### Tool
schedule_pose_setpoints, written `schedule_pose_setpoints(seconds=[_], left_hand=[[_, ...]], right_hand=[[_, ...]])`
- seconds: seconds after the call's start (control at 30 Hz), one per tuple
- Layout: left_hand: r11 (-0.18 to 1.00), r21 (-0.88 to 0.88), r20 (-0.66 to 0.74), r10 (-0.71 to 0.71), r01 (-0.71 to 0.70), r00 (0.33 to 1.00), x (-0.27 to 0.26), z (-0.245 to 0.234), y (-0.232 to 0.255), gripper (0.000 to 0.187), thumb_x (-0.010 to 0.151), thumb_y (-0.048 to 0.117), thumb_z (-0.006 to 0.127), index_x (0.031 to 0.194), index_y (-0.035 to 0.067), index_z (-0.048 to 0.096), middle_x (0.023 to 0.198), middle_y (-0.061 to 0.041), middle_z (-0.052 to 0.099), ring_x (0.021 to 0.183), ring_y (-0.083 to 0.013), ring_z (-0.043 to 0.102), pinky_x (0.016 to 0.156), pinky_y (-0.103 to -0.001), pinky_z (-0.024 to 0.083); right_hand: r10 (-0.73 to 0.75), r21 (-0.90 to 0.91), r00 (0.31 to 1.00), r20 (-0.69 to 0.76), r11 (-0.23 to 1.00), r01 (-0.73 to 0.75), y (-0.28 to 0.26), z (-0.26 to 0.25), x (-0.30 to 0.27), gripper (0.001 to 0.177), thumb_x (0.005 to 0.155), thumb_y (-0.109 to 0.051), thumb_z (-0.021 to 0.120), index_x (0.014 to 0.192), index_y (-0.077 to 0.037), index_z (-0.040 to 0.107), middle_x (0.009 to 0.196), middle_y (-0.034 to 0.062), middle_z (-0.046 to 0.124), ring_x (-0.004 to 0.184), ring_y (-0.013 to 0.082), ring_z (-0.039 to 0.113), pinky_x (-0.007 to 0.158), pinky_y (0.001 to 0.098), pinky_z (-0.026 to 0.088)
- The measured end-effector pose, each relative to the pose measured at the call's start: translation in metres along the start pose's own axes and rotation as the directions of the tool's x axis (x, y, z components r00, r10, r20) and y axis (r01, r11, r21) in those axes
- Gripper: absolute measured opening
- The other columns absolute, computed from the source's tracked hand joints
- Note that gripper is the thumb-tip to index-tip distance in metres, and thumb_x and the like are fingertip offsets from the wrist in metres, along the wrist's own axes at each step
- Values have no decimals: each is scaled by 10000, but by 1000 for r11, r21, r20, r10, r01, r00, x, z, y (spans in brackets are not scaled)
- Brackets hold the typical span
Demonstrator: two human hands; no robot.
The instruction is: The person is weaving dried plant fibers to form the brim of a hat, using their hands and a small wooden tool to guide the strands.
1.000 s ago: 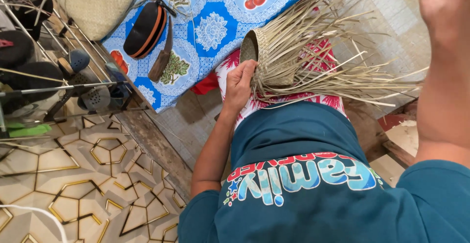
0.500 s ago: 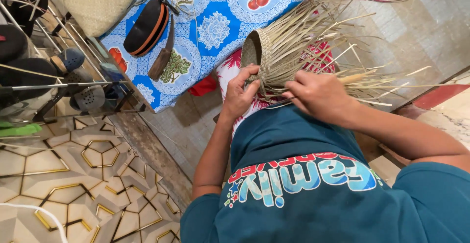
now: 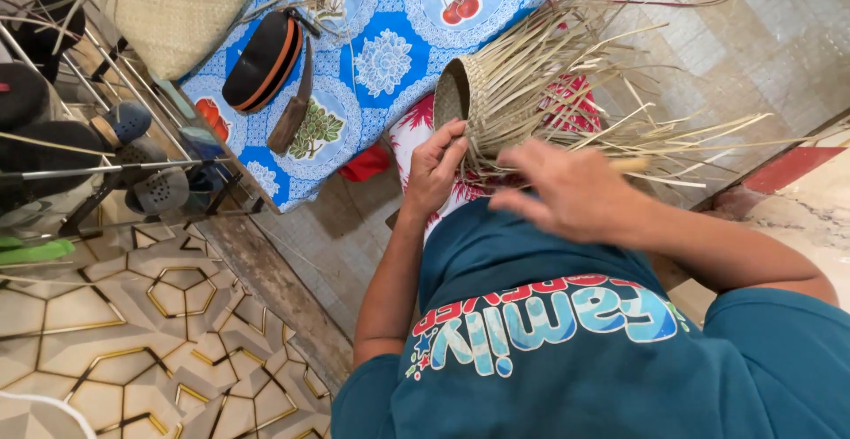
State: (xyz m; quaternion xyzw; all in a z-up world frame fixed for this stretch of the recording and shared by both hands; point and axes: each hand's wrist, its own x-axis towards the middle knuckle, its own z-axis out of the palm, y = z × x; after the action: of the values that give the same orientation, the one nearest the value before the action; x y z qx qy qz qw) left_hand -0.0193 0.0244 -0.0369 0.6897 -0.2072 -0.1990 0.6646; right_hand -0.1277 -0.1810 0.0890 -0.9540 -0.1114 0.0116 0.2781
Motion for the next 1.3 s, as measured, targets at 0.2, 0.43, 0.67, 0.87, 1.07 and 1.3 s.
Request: schedule_pose_setpoints(seconds=[0.2,0.43,0.67,0.87,1.07,1.3], left_hand=[[1000,-22,-4,-16,16,1000,3,0,-9,199,1063,110,603,1150,16,754,1056,-159,755,1221,-218,628,1119,-445,455],[996,-89,-15,-10,9,1000,6,3,17,184,1067,92,582,1077,21,752,816,-66,702,892,-77,547,870,-333,550],[998,-65,-7,9,-10,1000,8,5,28,186,1069,75,569,1052,15,744,766,-31,641,815,-77,516,784,-285,529],[997,-79,-22,-1,-1,1000,8,5,25,181,1064,69,579,1053,10,749,764,-37,659,812,-72,522,775,-275,529],[997,-76,-23,-5,3,1000,7,4,27,179,1062,77,586,1056,10,751,765,-35,655,812,-75,524,771,-276,527],[998,-64,-8,4,-5,1000,8,2,26,183,1065,84,584,1056,13,753,768,-24,651,798,-70,531,764,-268,528]], right_hand=[[79,-216,990,-117,971,-103,43,11,6,241,1076,-318,501,1289,-287,609,859,38,534,843,315,676,638,431,565],[-7,-262,961,-276,963,-68,81,41,16,180,1098,-451,612,1051,-304,706,813,-29,487,797,242,625,617,365,516],[-20,-332,967,-254,941,-68,84,39,21,290,1098,-458,630,930,-223,607,815,-29,492,805,206,655,645,307,532],[-38,-345,974,-225,938,-43,84,35,24,335,1091,-454,649,887,-194,591,784,-23,503,760,214,658,594,312,526],[-66,-349,969,-236,937,-21,82,38,25,363,1081,-466,661,868,-187,567,779,-21,502,752,215,654,583,315,518],[-184,-487,946,-267,873,32,86,38,31,393,1087,-488,647,860,-187,538,795,-22,471,740,193,622,590,294,496]])
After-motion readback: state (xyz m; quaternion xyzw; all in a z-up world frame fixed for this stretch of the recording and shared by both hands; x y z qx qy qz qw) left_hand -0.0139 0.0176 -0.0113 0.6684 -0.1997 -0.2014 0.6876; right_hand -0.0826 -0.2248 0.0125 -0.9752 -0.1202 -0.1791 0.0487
